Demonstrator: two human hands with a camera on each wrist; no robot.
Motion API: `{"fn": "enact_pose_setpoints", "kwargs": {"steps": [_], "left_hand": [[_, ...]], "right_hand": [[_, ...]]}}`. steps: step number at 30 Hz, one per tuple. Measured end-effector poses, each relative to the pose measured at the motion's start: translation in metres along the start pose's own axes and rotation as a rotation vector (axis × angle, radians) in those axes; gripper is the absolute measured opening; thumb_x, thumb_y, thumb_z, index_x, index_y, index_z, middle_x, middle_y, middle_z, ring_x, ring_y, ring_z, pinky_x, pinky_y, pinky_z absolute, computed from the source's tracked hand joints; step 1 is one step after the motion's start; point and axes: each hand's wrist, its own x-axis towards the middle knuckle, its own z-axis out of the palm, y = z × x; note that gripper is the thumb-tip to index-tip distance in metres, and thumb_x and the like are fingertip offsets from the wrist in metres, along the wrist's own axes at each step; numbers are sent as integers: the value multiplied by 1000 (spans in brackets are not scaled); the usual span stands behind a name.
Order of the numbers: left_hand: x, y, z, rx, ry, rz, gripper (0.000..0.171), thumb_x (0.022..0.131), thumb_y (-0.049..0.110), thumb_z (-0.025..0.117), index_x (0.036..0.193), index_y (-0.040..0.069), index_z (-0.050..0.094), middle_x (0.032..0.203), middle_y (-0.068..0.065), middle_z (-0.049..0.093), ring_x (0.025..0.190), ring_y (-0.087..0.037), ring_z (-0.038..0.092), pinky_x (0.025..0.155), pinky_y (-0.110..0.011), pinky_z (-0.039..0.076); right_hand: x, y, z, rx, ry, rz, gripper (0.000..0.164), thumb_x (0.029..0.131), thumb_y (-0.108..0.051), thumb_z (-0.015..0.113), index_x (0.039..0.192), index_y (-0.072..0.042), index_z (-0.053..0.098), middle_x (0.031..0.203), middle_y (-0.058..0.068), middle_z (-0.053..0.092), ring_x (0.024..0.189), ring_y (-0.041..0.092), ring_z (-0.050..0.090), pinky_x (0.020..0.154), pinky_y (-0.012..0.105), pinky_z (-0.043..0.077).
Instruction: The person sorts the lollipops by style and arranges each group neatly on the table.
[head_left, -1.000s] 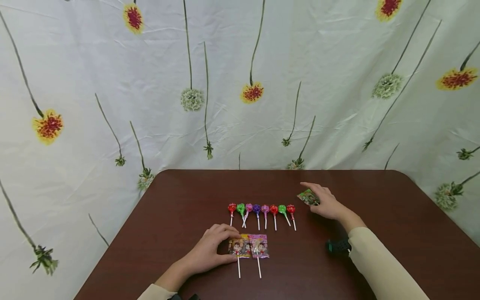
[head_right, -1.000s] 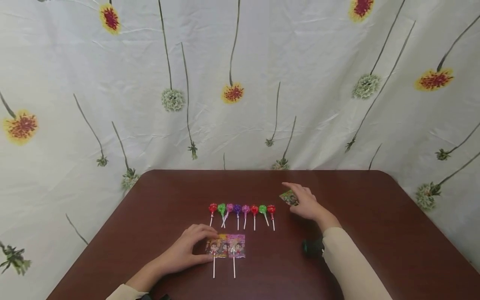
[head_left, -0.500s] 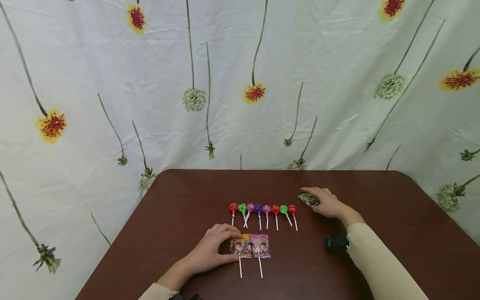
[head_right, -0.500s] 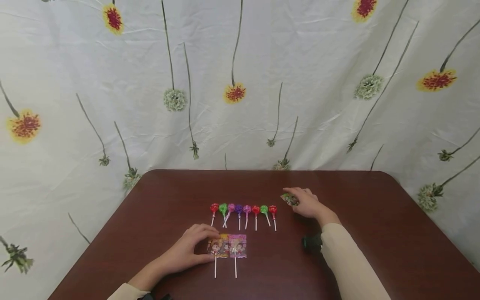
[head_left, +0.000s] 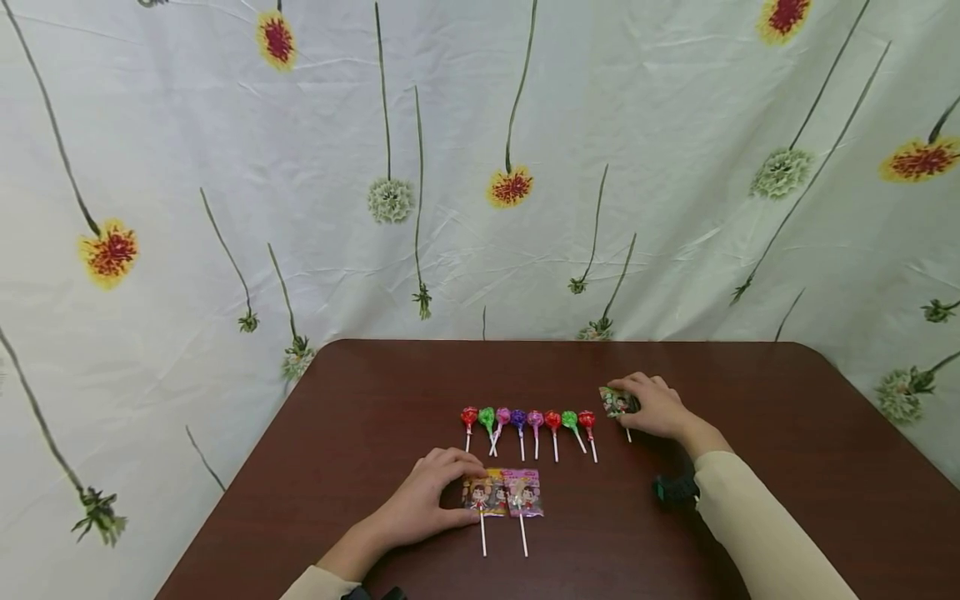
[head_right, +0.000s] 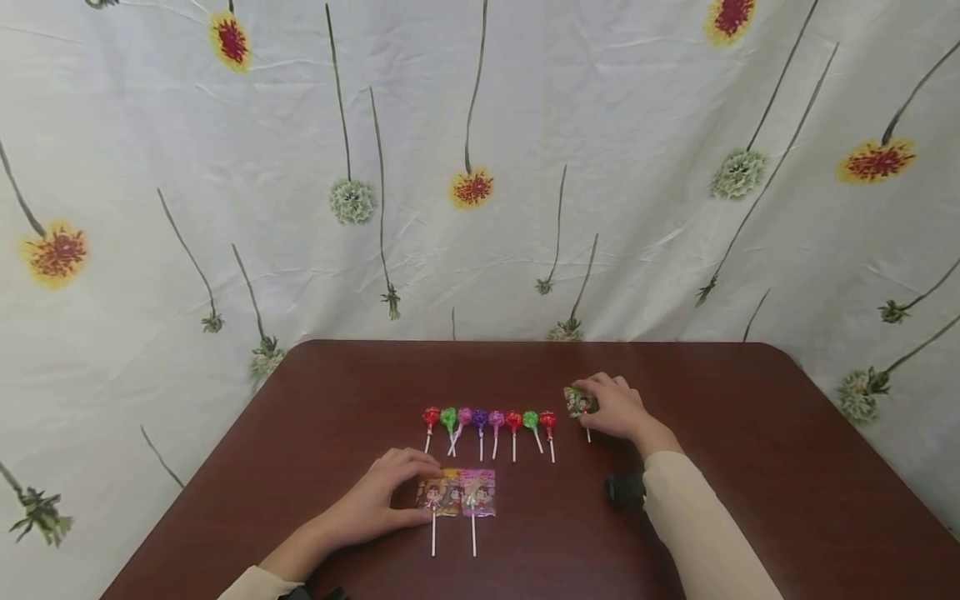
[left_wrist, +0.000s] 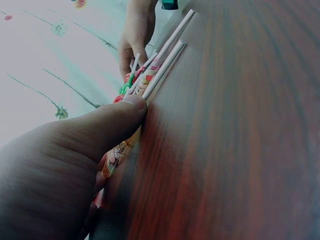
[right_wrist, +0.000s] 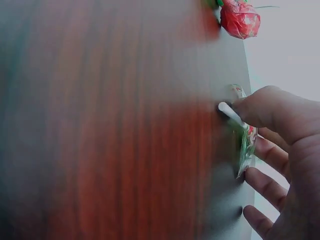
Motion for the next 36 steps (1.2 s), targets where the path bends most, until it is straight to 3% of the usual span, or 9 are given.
{"fn": "enact_pose_setpoints", "kwargs": {"steps": [22, 28, 32, 36], "left_hand": [[0, 0, 1, 1, 13, 13, 43, 84, 46, 78, 122, 29, 66, 129, 14, 59, 120, -15, 50, 99, -49, 37], [0, -1, 2, 16, 24, 23, 43, 84, 46, 78, 122, 29, 66, 129, 13, 59, 119, -14, 50, 98, -48, 38], [0, -1, 2, 20, 27, 25, 43, 83, 46, 78, 122, 30, 66, 129, 14, 59, 119, -13, 50, 98, -48, 38], [0, 0, 1, 10, 18, 20, 43, 84, 46, 78, 122, 29, 66, 129, 13, 59, 119, -14, 50, 98, -49, 38]], "right_hand": [[-18, 0, 8, 9, 154, -32, 50, 86, -26, 74, 131, -9, 63, 127, 15, 59, 108, 35, 49, 89, 61, 36], [-30, -11, 6, -2, 209, -40, 50, 84, -26, 75, 130, -11, 63, 124, 14, 60, 113, 39, 48, 90, 64, 35], [-41, -22, 5, -15, 254, -67, 51, 82, -26, 77, 129, -13, 64, 122, 11, 62, 111, 37, 49, 87, 59, 36], [-56, -37, 5, 48, 279, -106, 51, 80, -22, 79, 129, -14, 64, 119, 7, 62, 109, 32, 47, 84, 53, 34]]}}
